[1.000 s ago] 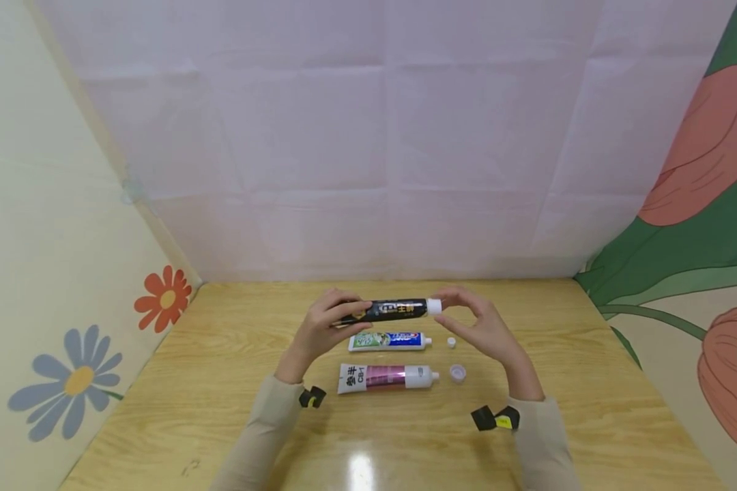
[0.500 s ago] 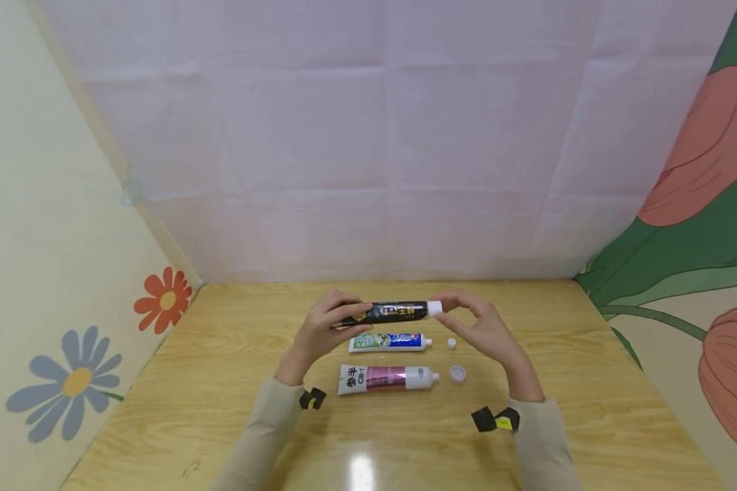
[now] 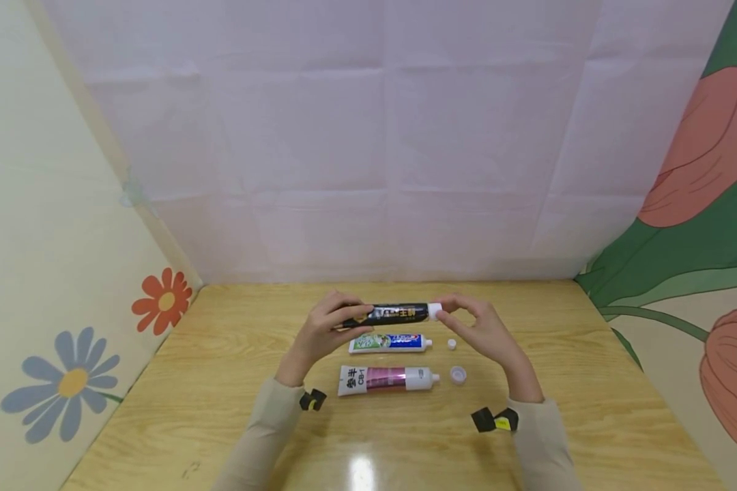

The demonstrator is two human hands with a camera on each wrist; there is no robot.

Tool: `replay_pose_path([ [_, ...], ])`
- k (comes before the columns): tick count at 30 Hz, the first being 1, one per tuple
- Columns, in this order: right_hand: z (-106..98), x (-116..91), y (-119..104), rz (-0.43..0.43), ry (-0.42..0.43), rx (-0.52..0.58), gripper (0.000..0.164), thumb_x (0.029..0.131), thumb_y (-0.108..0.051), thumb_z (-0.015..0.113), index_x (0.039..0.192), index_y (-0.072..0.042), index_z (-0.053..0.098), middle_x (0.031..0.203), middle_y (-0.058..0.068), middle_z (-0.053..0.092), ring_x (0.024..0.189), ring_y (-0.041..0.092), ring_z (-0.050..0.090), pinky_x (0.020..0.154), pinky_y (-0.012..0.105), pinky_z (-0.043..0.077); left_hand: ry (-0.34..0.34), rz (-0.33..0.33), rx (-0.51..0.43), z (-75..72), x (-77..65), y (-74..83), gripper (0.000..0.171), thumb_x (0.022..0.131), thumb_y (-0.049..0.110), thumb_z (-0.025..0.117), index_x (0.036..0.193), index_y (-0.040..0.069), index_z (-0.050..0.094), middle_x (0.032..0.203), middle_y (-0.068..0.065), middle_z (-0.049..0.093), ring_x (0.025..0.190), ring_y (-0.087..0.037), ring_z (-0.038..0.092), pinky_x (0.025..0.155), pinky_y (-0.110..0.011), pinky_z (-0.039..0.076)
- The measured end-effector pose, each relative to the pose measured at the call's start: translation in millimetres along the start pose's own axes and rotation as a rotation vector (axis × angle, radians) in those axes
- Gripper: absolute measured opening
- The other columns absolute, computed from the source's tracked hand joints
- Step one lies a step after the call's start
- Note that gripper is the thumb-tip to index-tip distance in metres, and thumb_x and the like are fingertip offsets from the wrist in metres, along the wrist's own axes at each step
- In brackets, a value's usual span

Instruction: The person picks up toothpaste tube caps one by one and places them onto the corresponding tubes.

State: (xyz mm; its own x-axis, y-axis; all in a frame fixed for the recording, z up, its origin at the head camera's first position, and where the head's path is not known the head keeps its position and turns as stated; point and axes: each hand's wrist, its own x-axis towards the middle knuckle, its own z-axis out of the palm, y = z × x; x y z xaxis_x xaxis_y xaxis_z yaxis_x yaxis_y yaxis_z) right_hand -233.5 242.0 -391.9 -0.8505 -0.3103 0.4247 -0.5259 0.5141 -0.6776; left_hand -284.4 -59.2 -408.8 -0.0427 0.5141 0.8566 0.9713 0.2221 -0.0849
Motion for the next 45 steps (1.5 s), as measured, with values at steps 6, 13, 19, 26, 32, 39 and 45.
replay_pose_path([
  [6, -1, -1, -13, 0.032, -0.005, -0.031, 0.02, 0.092, -0.011, 0.057, 0.11, -0.005, 0.063, 0.097, 0.007, 0.065, 0.094, 0.015, 0.056, 0.092, 0.063, 0.036, 0.0, -0.003, 0.003, -0.4, 0.5, 0.8, 0.04, 0.069, 0.018, 0.081, 0.105, 0.006, 0.069, 0.094, -0.004, 0.063, 0.076, -0.011, 0.053, 0.065, -0.019, 0.043],
  [13, -5, 0, -38, 0.034, -0.007, -0.046, 0.014, 0.094, -0.009, 0.053, 0.096, -0.002, 0.064, 0.091, 0.009, 0.066, 0.088, 0.016, 0.059, 0.087, 0.05, 0.045, -0.002, -0.002, -0.002, -1.1, 1.1, 1.6, 0.048, 0.064, 0.016, 0.083, 0.109, 0.009, 0.068, 0.095, -0.004, 0.063, 0.076, -0.011, 0.052, 0.065, -0.019, 0.042],
  [19, -4, 0, -40, -0.004, 0.006, -0.072, 0.015, 0.094, -0.006, 0.051, 0.09, -0.004, 0.065, 0.089, 0.006, 0.066, 0.084, 0.01, 0.059, 0.078, 0.032, 0.049, -0.003, -0.001, -0.005, -1.3, 1.4, 1.9, 0.046, 0.067, 0.017, 0.082, 0.109, 0.009, 0.067, 0.095, -0.004, 0.063, 0.076, -0.011, 0.052, 0.064, -0.02, 0.042],
  [26, -3, -1, -38, -0.014, -0.005, -0.045, 0.023, 0.096, -0.005, 0.046, 0.085, -0.005, 0.066, 0.082, 0.002, 0.065, 0.081, 0.005, 0.058, 0.077, 0.033, 0.048, -0.003, 0.007, -0.002, -1.5, 2.0, 2.8, 0.044, 0.068, 0.018, 0.081, 0.109, 0.008, 0.068, 0.095, -0.004, 0.063, 0.075, -0.011, 0.052, 0.064, -0.021, 0.041],
  [32, -3, 0, -36, -0.01, -0.019, -0.018, 0.027, 0.097, -0.006, 0.043, 0.082, 0.0, 0.066, 0.079, 0.01, 0.066, 0.082, 0.006, 0.059, 0.079, 0.041, 0.047, -0.006, 0.011, -0.007, -1.2, 1.7, 3.0, 0.037, 0.076, 0.023, 0.076, 0.109, 0.009, 0.067, 0.095, -0.004, 0.063, 0.075, -0.011, 0.052, 0.065, -0.021, 0.041],
  [39, -3, 0, -37, 0.005, -0.029, 0.01, 0.032, 0.099, -0.006, 0.04, 0.078, -0.003, 0.064, 0.074, 0.006, 0.065, 0.078, 0.008, 0.059, 0.078, 0.038, 0.046, -0.007, 0.02, -0.004, -0.2, 1.9, 3.2, 0.037, 0.078, 0.025, 0.075, 0.11, 0.009, 0.067, 0.095, -0.004, 0.063, 0.076, -0.011, 0.052, 0.065, -0.022, 0.041],
  [45, -3, 0, -35, 0.001, -0.028, 0.041, 0.035, 0.099, -0.005, 0.038, 0.076, -0.002, 0.065, 0.07, 0.006, 0.065, 0.077, 0.011, 0.06, 0.079, 0.041, 0.044, 0.002, 0.019, -0.006, -0.1, 2.5, 3.2, 0.038, 0.075, 0.023, 0.077, 0.11, 0.009, 0.067, 0.095, -0.004, 0.063, 0.076, -0.011, 0.053, 0.065, -0.021, 0.042],
])
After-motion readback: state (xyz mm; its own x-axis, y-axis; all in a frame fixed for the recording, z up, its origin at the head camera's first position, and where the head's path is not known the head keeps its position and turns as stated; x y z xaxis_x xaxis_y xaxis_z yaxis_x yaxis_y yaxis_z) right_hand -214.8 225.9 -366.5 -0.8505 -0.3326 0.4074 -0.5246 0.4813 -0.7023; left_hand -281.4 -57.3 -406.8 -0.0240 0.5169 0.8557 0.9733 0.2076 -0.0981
